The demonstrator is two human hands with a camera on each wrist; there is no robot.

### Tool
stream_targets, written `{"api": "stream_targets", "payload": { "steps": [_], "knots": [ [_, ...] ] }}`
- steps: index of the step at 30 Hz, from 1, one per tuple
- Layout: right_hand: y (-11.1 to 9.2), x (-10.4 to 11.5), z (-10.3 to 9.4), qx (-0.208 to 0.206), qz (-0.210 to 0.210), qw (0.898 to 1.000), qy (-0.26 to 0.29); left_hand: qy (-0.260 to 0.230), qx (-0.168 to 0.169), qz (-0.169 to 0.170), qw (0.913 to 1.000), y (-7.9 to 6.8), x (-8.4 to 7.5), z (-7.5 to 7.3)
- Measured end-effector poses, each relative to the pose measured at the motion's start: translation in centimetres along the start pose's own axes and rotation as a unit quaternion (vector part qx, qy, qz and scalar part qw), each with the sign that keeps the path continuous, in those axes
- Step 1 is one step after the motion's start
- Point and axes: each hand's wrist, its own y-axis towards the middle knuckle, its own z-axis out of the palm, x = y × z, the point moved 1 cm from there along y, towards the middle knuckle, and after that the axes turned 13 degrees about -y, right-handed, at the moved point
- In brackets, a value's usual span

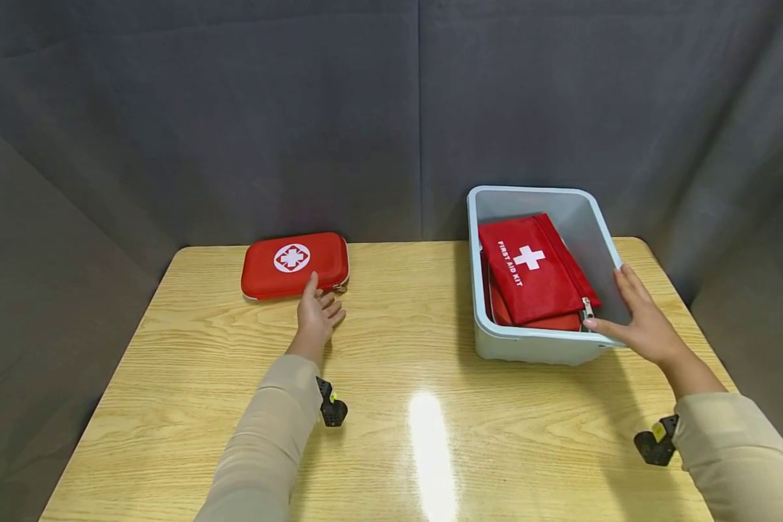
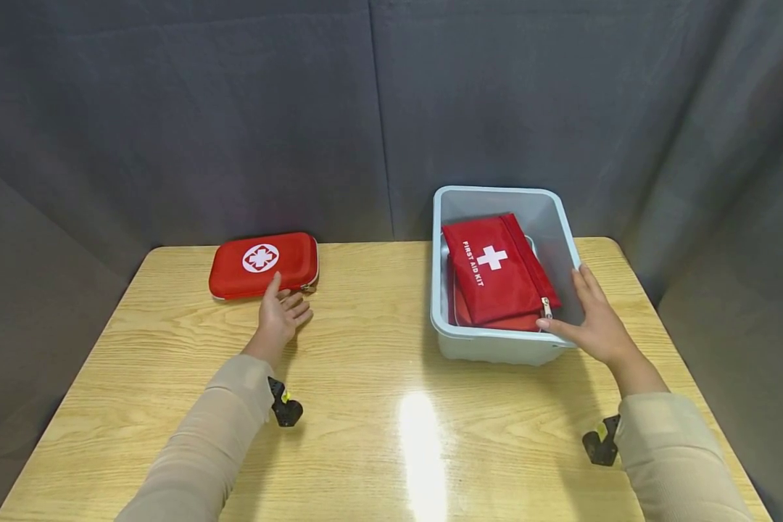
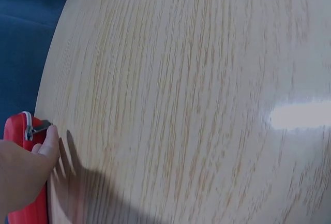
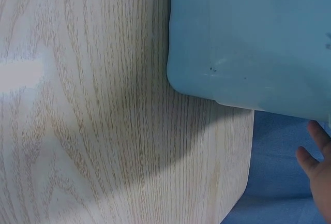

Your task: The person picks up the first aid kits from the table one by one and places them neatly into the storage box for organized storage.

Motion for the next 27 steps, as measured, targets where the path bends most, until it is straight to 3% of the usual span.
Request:
{"api": "stream_targets", "payload": {
  "steps": [6,13,18,22,24,27],
  "knots": [
    [0.0,0.1,0.0,0.002,-0.001,1.000,-0.001,-0.009,-0.015,0.010,0.9998,0.5,-0.5,-0.7],
    [0.0,0.2,0.0,0.006,0.006,1.000,-0.004,-0.020,-0.046,0.019,0.9986,-1.2,-1.4,-0.3],
    [-0.1,0.2,0.1,0.003,0.004,1.000,0.001,-0.026,-0.052,0.017,0.9982,-1.5,-1.9,-0.5],
    [0.0,0.2,0.1,-0.003,0.001,1.000,0.001,-0.017,-0.065,0.027,0.9973,-0.3,-1.6,-0.9],
    [0.0,0.2,0.1,-0.003,0.001,1.000,0.000,-0.014,-0.074,0.040,0.9963,3.7,-0.7,-2.8],
    [-0.1,0.1,0.0,-0.005,0.001,1.000,0.000,-0.018,-0.089,0.059,0.9941,10.9,0.9,-6.3]
  ]
}}
